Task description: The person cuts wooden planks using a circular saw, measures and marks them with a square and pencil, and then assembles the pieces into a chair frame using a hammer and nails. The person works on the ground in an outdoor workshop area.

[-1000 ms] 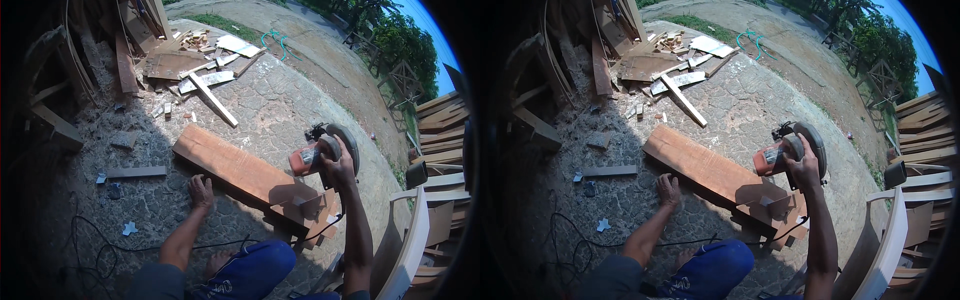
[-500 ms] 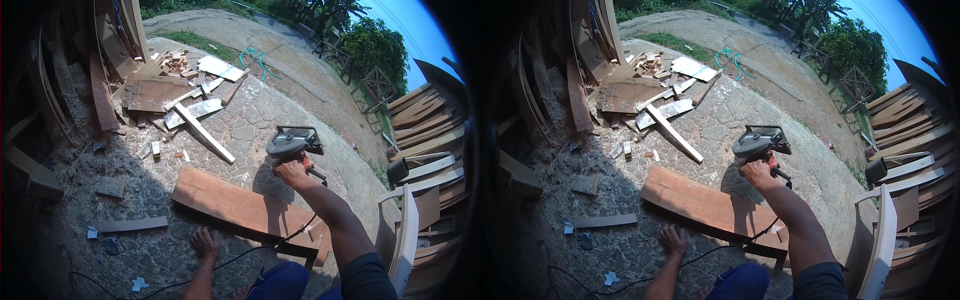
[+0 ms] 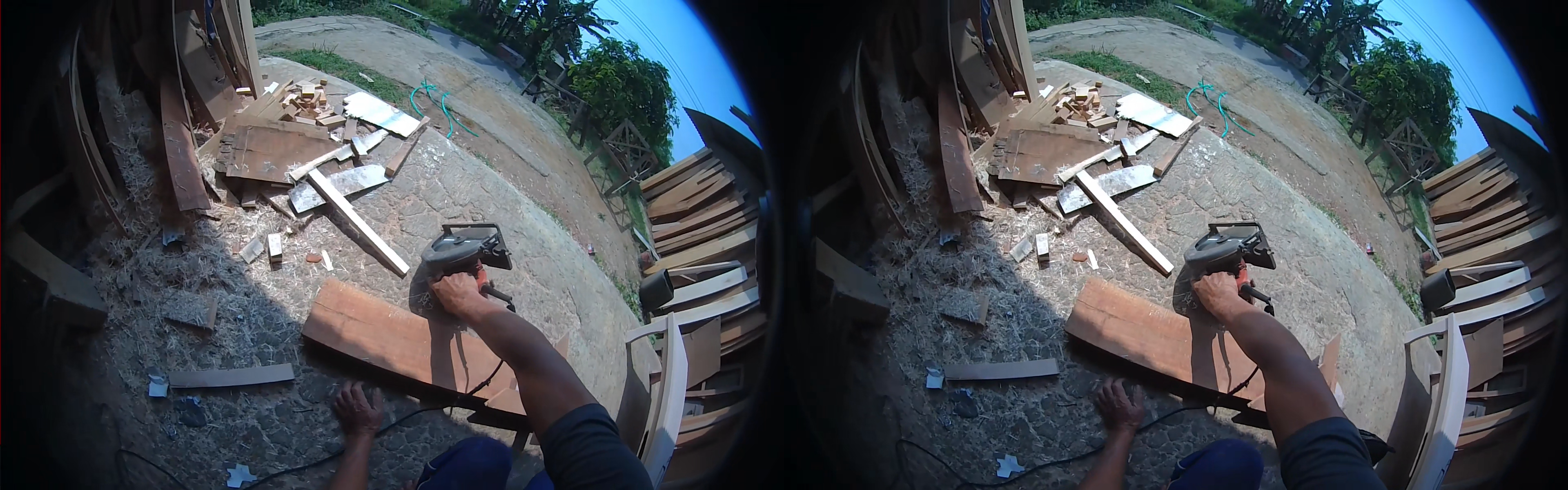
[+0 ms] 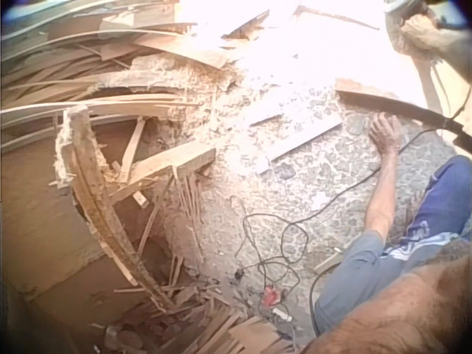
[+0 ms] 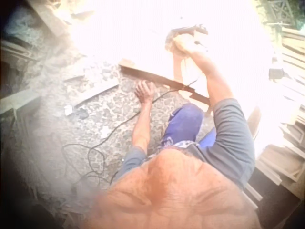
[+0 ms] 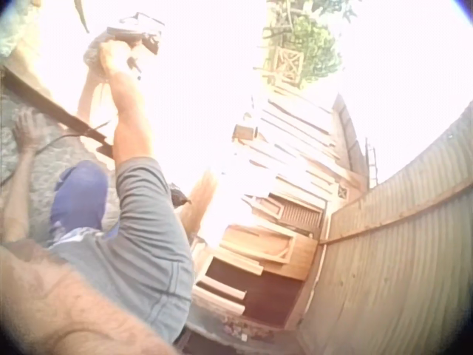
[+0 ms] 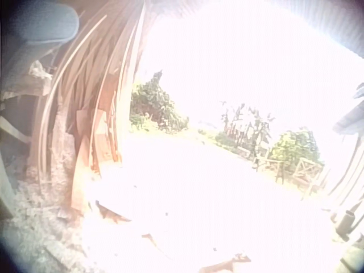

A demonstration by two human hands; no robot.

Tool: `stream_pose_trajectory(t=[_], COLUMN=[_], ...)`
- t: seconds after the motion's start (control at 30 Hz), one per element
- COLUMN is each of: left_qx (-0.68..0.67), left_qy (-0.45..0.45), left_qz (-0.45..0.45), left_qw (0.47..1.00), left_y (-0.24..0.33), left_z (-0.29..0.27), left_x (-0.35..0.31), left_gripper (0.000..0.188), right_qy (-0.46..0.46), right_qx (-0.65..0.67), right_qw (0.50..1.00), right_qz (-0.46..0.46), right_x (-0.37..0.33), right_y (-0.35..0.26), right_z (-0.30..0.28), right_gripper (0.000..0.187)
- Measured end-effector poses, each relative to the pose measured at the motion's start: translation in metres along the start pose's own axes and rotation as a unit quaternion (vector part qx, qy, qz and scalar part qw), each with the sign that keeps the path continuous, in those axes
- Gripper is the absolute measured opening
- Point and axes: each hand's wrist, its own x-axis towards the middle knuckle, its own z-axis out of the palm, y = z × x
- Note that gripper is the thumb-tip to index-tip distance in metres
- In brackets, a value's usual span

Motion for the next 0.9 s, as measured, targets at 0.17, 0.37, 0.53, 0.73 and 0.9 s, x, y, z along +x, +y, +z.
stream_pose_trajectory(t=[0.17,0.37,0.53,0.73,0.9], left_qx=[-0.012,0.037,0.039,0.044,0.113], left_qy=[-0.022,0.008,0.016,0.044,0.057], left_qz=[-0.019,-0.01,0.011,0.076,0.051], left_qw=[1.0,0.999,0.999,0.995,0.991], left_y=[0.003,-0.001,0.004,0.011,-0.023], left_z=[-0.004,-0.002,0.011,0.024,0.038], left_x=[0.001,0.009,0.005,-0.012,-0.003], left_gripper=[0.049,0.05,0.047,0.047,0.045], right_qy=[0.014,0.059,0.085,0.075,0.354], right_qx=[-0.02,-0.076,-0.105,-0.105,0.131], right_qw=[1.0,0.995,0.99,0.992,0.912], right_qz=[-0.012,-0.038,-0.046,0.007,-0.16], right_x=[0.019,0.024,0.013,0.023,-0.099], right_y=[-0.023,-0.048,-0.061,-0.079,-0.088], right_z=[0.014,0.02,0.03,0.067,0.001], right_gripper=[0.034,0.042,0.026,0.036,0.019])
